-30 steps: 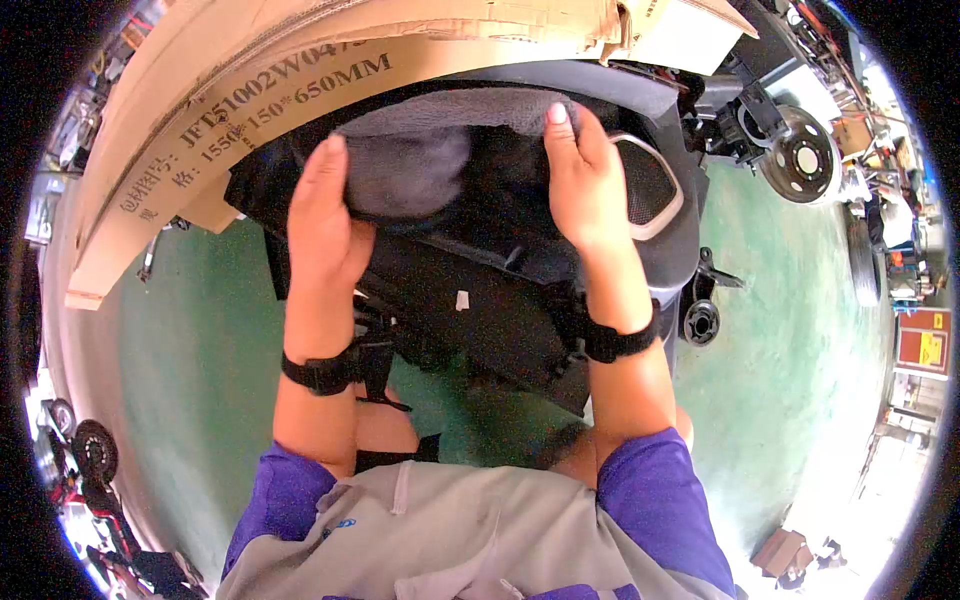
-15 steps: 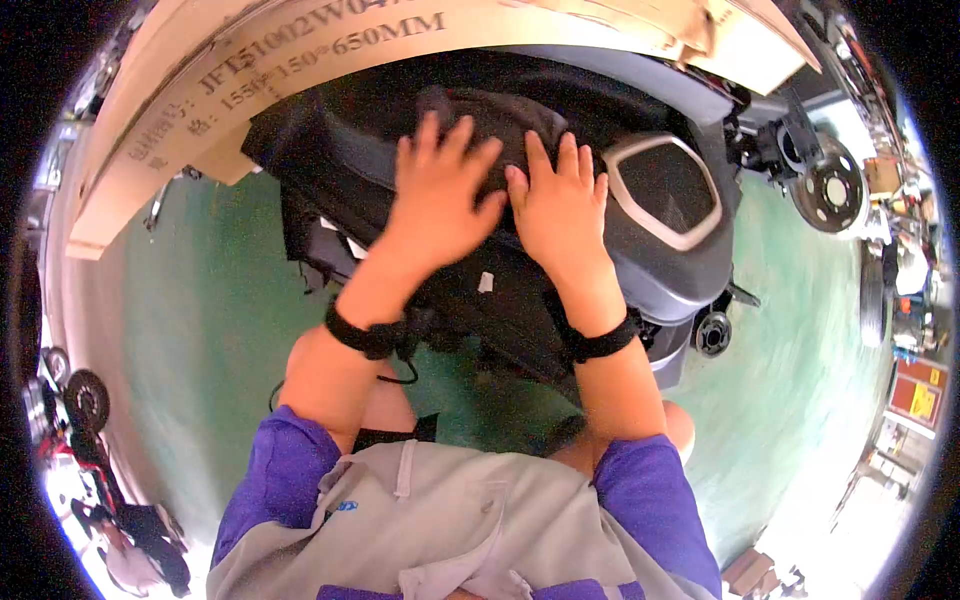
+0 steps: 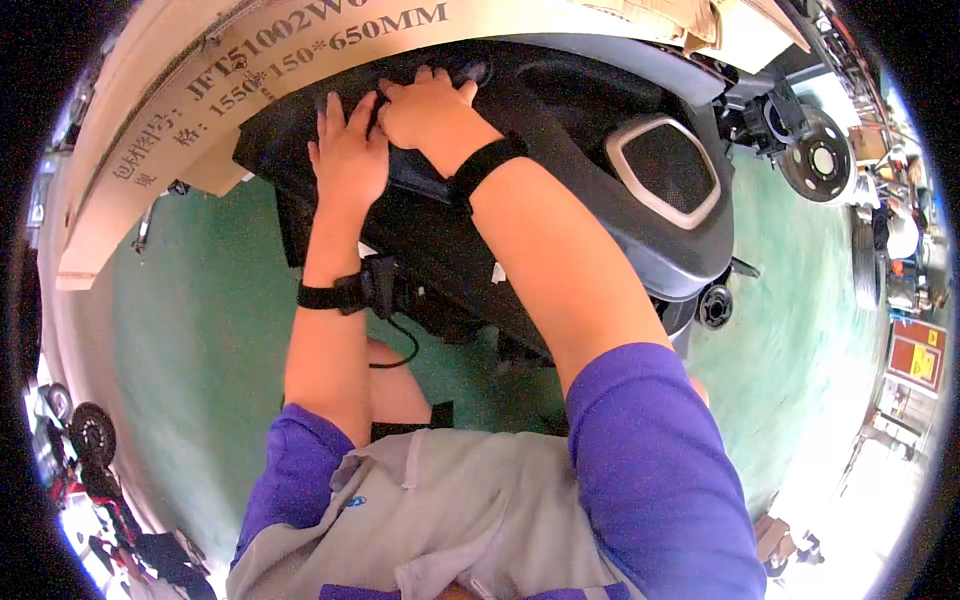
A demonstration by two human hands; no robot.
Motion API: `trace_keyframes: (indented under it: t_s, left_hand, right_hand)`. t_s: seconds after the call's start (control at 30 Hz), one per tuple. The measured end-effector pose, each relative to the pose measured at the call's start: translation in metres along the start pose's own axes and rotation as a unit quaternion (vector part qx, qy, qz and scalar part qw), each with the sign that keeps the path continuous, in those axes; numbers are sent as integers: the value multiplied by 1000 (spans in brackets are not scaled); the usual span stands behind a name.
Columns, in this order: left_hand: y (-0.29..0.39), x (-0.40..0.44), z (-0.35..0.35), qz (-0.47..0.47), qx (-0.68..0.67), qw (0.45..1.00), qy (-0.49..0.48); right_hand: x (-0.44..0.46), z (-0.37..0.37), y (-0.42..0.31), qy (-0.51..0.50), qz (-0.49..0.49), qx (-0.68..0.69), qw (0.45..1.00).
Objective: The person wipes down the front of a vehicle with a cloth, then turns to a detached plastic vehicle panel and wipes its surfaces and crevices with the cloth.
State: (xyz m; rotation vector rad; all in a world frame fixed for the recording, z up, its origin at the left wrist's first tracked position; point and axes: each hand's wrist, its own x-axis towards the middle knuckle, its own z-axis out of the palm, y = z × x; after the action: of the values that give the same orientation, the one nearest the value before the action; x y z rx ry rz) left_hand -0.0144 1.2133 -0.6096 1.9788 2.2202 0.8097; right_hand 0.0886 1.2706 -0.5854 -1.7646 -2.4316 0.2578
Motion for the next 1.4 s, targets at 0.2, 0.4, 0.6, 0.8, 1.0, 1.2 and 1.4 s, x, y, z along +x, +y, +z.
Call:
trace_keyframes:
  t_s: [0.2,0.4,0.6,0.8,1.0,1.2,1.4]
  left_hand:
    - [34,-16,-4,158,-24,987,22]
    - [68,-56,-23,304,-179,934,-57]
    - [55,-17,-1,269,-19,961,-60]
    - [40,68,1,179,122,945,-246]
    - [36,75,0,163,103,942,-273]
    - [29,11,-38,282,36,942,-180]
    - [-14,-12,0,344,-128,929,46]
  right_hand:
    - [-35,-12,55,22,-155,-72,985]
    - [-147,-76,65,1,-67,-128,990]
    - [-81,-76,84,-154,-85,-120,977]
    - [33,-41,86,-249,-20,-123,960]
    - [38,-13,89,-179,-36,-186,965]
    - [-75,-65,56,-92,-144,-135,976]
    - [-102,-41,28,66,-194,-231,951]
